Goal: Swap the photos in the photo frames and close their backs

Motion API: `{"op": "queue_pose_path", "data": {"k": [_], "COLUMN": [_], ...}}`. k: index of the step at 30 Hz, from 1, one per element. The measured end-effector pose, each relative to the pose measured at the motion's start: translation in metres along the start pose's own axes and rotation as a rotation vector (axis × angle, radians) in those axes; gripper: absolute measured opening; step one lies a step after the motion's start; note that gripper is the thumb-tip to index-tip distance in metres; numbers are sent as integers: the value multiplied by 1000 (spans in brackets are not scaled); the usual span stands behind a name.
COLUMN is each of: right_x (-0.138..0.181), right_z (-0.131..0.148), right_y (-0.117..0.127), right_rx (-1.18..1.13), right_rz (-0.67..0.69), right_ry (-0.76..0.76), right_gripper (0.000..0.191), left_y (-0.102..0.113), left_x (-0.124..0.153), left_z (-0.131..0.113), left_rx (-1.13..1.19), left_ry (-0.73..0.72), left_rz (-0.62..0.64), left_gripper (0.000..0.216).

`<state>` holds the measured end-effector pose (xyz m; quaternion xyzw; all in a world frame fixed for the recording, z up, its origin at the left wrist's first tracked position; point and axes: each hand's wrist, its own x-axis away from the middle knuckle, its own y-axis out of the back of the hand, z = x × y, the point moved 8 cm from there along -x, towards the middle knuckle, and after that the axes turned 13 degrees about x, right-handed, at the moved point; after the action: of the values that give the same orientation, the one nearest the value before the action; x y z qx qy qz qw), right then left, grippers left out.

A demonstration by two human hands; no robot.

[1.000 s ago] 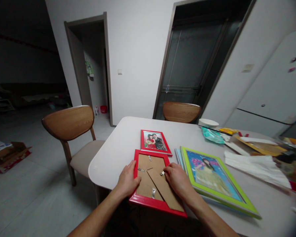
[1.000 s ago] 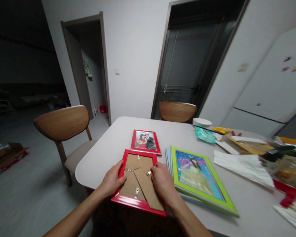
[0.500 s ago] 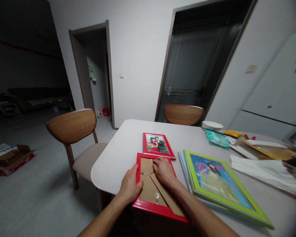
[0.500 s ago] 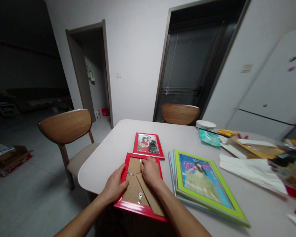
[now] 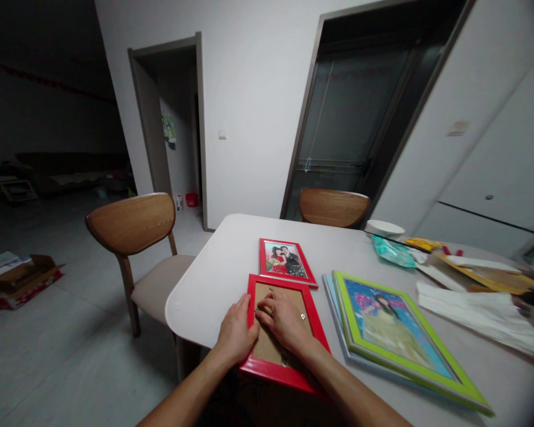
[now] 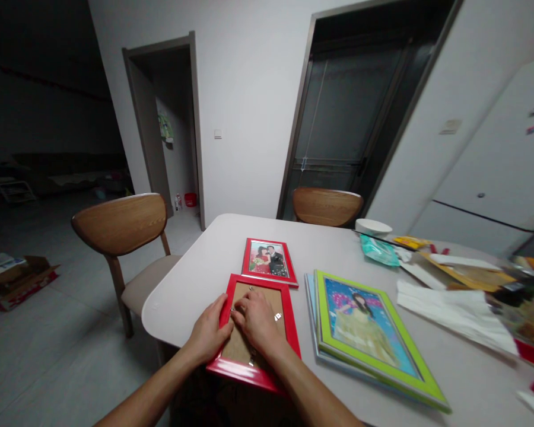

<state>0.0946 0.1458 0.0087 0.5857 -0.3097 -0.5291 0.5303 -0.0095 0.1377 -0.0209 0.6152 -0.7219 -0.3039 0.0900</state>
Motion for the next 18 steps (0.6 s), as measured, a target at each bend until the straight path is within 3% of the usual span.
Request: {"op": "queue_pose_path", "data": {"k": [6, 11, 18], "right_x": [-7, 6, 59], "right_z": [1, -3, -4], "right_y": [-4, 9, 22], "right_rx": [-50, -134, -295], "right_rz": [-20, 10, 312], "right_ry": [-49, 5, 171], "right_gripper": [17, 22, 25], "left_y": [0, 1, 2], "left_x": [0, 0, 3], "left_z": [-3, -3, -3], "left_rx": [-17, -23, 9], "left_ry": [4, 12, 33], "left_rz": [20, 16, 16], "left_gripper": [58, 58, 59]}}
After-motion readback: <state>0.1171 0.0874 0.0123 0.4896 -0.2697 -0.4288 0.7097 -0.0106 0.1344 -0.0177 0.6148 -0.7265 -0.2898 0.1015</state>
